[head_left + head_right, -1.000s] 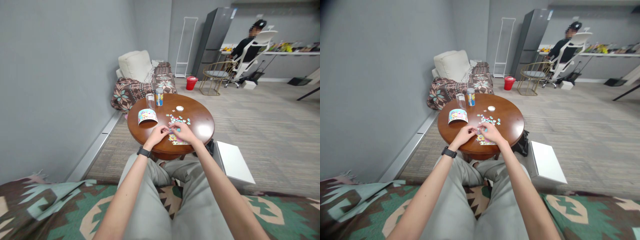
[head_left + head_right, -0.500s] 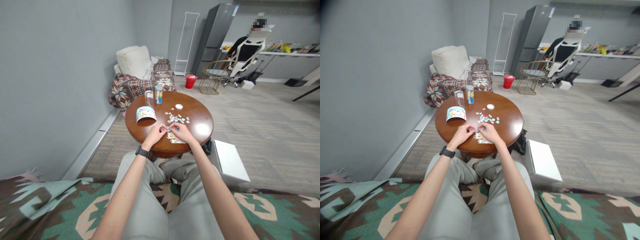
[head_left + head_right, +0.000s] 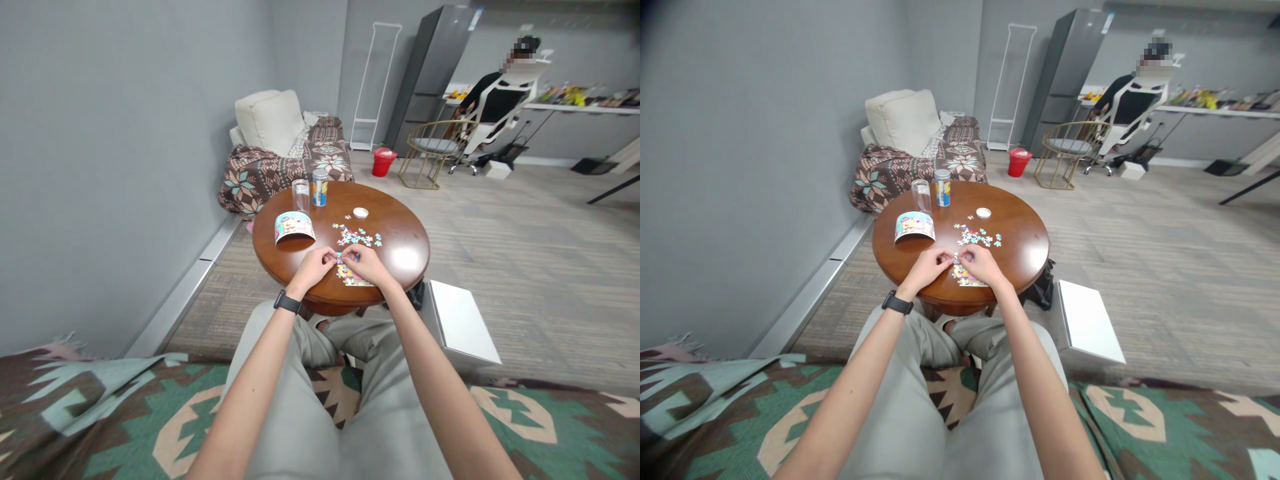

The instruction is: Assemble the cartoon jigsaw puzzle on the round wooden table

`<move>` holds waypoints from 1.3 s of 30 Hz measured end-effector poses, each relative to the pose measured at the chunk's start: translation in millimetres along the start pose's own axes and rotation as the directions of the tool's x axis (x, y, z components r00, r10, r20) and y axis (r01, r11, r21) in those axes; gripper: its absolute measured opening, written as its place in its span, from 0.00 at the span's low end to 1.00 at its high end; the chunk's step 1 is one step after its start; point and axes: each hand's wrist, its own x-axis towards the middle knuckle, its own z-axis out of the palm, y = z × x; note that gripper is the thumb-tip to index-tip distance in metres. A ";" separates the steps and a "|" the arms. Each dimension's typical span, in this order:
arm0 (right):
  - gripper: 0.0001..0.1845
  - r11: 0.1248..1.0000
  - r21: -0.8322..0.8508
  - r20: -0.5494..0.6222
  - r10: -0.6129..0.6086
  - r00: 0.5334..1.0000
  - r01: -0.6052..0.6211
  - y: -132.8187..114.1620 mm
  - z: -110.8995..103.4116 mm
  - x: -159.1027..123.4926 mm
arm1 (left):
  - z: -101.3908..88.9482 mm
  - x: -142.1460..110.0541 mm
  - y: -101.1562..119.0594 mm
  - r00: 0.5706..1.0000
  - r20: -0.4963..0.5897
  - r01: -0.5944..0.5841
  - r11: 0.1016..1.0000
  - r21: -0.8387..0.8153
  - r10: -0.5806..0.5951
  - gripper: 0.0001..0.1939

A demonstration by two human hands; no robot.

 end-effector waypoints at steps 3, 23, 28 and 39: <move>0.05 1.000 -0.019 -0.016 -0.008 1.000 0.008 1.4 0.6 0.4 | 0.6 0.3 -1.9 1.000 0.004 -0.012 1.000 0.005 0.012 0.04; 0.03 0.996 -0.085 -0.015 -0.037 0.999 0.035 4.8 4.5 0.8 | 5.2 3.0 -9.1 0.997 0.024 -0.080 0.990 0.120 0.078 0.06; 0.06 0.999 0.034 -0.044 0.020 0.999 -0.018 8.3 3.5 1.4 | 3.3 1.5 -4.9 0.998 0.020 -0.061 0.990 0.129 0.059 0.05; 0.04 1.000 -0.013 -0.043 -0.015 0.999 0.014 4.0 2.2 1.2 | 0.1 1.6 -2.6 0.998 0.045 -0.053 0.984 0.171 0.045 0.08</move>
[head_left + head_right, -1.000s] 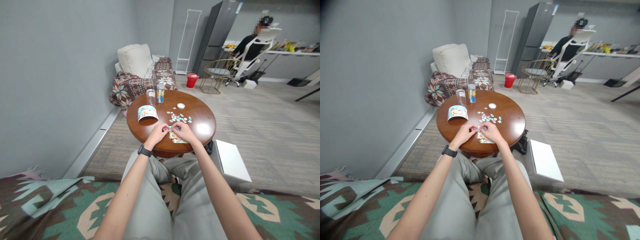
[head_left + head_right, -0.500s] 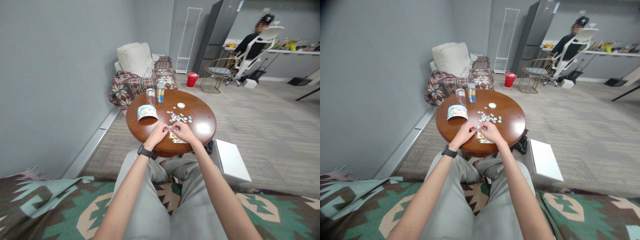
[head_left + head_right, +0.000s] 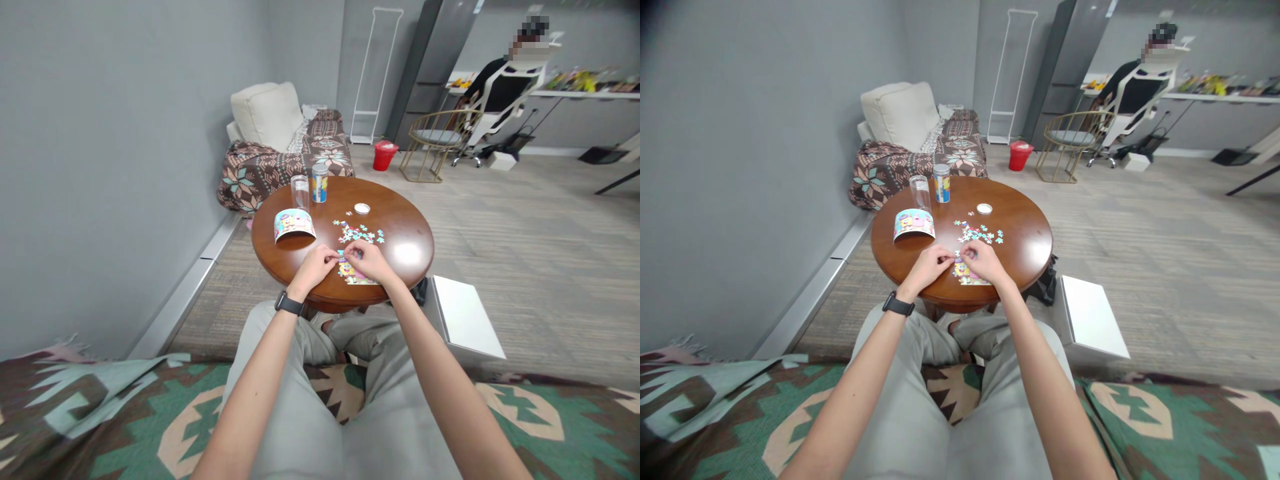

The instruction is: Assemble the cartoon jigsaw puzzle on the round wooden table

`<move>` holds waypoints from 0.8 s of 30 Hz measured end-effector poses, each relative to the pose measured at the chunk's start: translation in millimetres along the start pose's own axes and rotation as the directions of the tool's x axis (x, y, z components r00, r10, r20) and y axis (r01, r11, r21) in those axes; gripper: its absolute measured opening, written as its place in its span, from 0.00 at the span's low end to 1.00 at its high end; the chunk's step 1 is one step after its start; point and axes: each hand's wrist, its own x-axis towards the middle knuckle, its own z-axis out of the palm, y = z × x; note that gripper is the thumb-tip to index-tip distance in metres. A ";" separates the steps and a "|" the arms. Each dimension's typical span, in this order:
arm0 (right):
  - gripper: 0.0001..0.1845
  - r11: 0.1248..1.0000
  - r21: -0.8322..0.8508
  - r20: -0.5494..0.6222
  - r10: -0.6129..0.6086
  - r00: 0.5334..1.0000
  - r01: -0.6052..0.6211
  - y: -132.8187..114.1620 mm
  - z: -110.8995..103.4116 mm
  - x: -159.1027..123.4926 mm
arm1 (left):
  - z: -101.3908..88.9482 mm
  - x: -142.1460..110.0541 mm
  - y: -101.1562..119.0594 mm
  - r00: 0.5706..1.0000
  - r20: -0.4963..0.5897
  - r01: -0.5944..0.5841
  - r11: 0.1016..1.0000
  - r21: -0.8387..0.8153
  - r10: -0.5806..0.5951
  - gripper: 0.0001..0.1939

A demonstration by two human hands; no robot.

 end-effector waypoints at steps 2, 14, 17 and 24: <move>0.04 1.000 -0.011 0.003 -0.005 1.000 0.005 -0.2 0.2 0.1 | 0.4 0.1 -0.3 1.000 0.005 -0.001 1.000 0.004 0.001 0.08; 0.03 1.000 -0.017 0.003 -0.019 1.000 0.019 3.9 3.4 1.6 | 2.4 -2.0 1.5 0.999 0.020 -0.039 0.998 0.051 0.038 0.09; 0.04 1.000 0.004 0.000 0.000 1.000 0.000 4.8 4.0 1.7 | 2.0 -2.8 1.2 0.999 0.020 -0.026 0.999 0.023 0.025 0.08; 0.10 0.947 0.302 -0.065 0.131 0.989 -0.106 7.4 -1.2 3.1 | 1.7 -5.7 0.7 0.999 -0.037 -0.024 0.994 0.103 0.028 0.10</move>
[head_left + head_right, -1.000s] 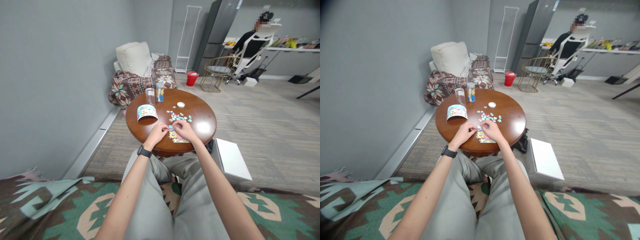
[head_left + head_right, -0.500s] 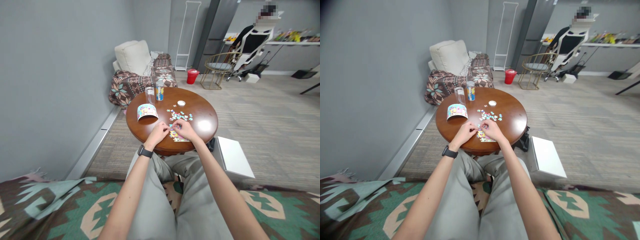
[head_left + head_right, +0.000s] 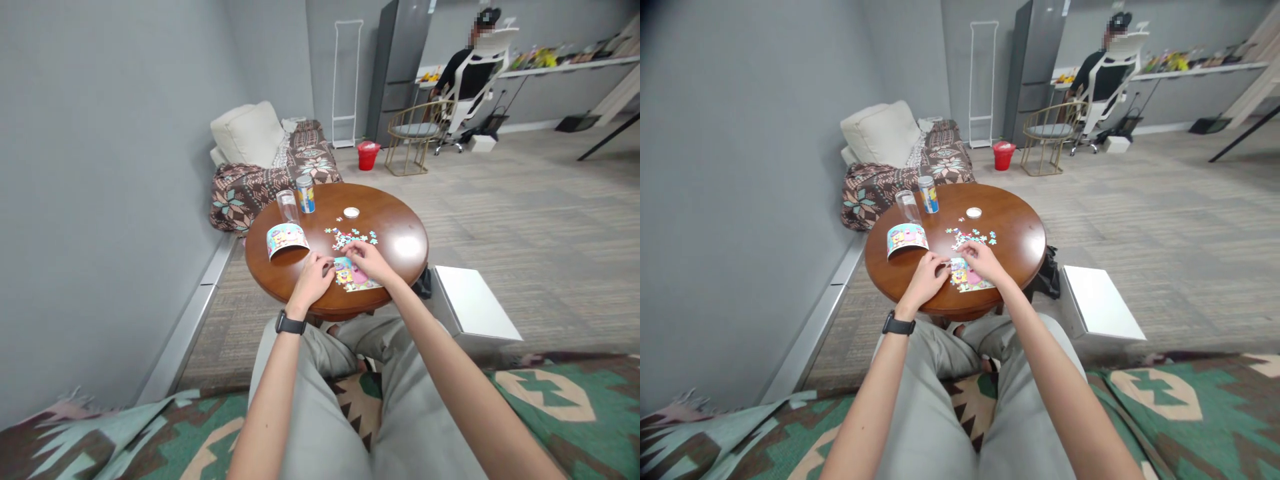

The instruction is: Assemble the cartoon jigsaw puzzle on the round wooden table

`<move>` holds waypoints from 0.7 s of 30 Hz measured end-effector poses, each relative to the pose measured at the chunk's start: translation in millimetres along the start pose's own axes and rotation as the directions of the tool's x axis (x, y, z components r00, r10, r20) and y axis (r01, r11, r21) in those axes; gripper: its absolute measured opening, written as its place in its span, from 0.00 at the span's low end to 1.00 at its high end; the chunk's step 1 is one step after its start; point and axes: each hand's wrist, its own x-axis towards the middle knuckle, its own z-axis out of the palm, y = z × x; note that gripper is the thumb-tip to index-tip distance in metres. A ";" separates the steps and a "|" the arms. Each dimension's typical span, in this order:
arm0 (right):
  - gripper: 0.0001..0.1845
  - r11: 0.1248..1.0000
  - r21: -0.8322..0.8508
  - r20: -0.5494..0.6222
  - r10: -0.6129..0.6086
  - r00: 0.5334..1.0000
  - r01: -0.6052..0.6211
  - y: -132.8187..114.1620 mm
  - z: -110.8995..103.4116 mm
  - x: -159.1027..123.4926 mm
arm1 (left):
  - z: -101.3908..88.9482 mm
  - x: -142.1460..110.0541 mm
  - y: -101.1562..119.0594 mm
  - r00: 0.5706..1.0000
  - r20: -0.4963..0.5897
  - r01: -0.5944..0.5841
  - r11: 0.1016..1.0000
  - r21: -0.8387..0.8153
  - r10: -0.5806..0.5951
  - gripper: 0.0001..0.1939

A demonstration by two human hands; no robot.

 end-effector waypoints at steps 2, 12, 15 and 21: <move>0.10 0.990 0.134 -0.043 0.039 0.998 -0.032 0.8 -2.7 0.9 | -0.9 -0.5 1.5 1.000 0.021 -0.022 0.998 0.056 0.021 0.12; 0.11 0.916 0.385 -0.080 0.152 0.985 -0.110 -2.7 0.2 10.8 | -3.2 -3.0 12.2 0.970 0.195 -0.178 0.972 0.154 0.146 0.21; 0.11 0.898 0.423 -0.068 0.166 0.984 -0.123 -9.7 -1.0 15.4 | -2.2 -3.5 14.3 0.942 0.268 -0.258 0.949 0.179 0.205 0.21; 0.10 0.956 0.287 -0.126 0.105 0.986 -0.065 -4.6 -31.2 5.8 | -1.2 -3.1 13.9 0.937 0.276 -0.274 0.939 0.207 0.213 0.21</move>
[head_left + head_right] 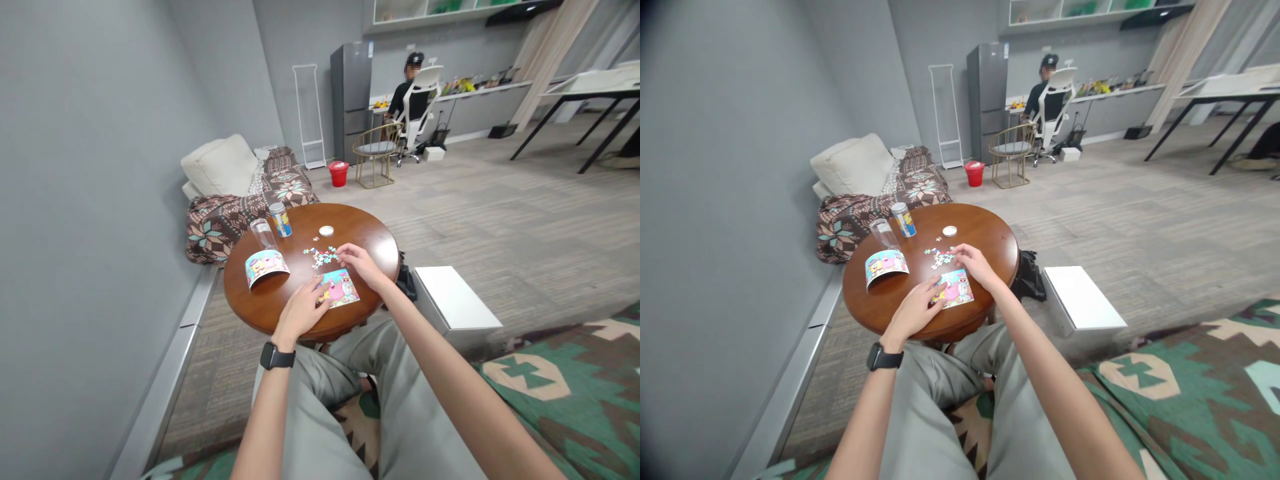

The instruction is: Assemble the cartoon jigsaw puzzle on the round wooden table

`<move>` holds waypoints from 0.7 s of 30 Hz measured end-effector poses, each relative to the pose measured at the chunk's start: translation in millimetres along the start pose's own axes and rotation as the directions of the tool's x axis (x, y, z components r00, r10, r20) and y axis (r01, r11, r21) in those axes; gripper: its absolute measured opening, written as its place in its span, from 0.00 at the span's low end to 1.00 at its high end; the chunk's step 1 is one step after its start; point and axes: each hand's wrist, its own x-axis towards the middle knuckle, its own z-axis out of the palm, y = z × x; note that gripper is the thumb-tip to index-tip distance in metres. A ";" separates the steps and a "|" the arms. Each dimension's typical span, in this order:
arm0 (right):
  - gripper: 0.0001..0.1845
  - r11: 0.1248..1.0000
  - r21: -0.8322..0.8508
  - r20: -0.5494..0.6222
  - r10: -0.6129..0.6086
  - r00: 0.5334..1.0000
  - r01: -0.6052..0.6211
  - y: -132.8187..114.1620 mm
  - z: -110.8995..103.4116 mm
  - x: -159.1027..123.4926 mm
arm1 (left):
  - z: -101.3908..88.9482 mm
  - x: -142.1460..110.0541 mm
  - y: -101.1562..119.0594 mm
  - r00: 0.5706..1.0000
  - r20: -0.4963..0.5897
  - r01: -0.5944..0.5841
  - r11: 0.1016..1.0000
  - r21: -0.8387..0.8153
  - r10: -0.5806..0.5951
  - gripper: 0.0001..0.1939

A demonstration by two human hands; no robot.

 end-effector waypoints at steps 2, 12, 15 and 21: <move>0.08 0.991 -0.133 -0.089 -0.021 0.996 0.009 7.3 -11.7 -6.3 | 0.4 0.0 -0.3 1.000 -0.012 -0.011 1.000 -0.007 0.011 0.20; 0.11 0.872 -0.483 -0.110 -0.150 0.983 0.079 22.9 -16.2 -21.9 | 0.3 -4.0 3.8 0.986 0.019 -0.167 0.986 -0.005 0.167 0.21; 0.11 0.861 -0.500 -0.083 -0.154 0.985 0.093 20.3 -16.4 -21.8 | 1.2 -4.0 5.1 0.990 0.040 -0.138 0.989 0.055 0.135 0.26; 0.12 0.879 -0.473 -0.073 -0.108 0.991 0.061 17.3 -17.9 -23.0 | 1.8 -3.7 3.0 0.983 0.028 -0.183 0.983 0.002 0.182 0.21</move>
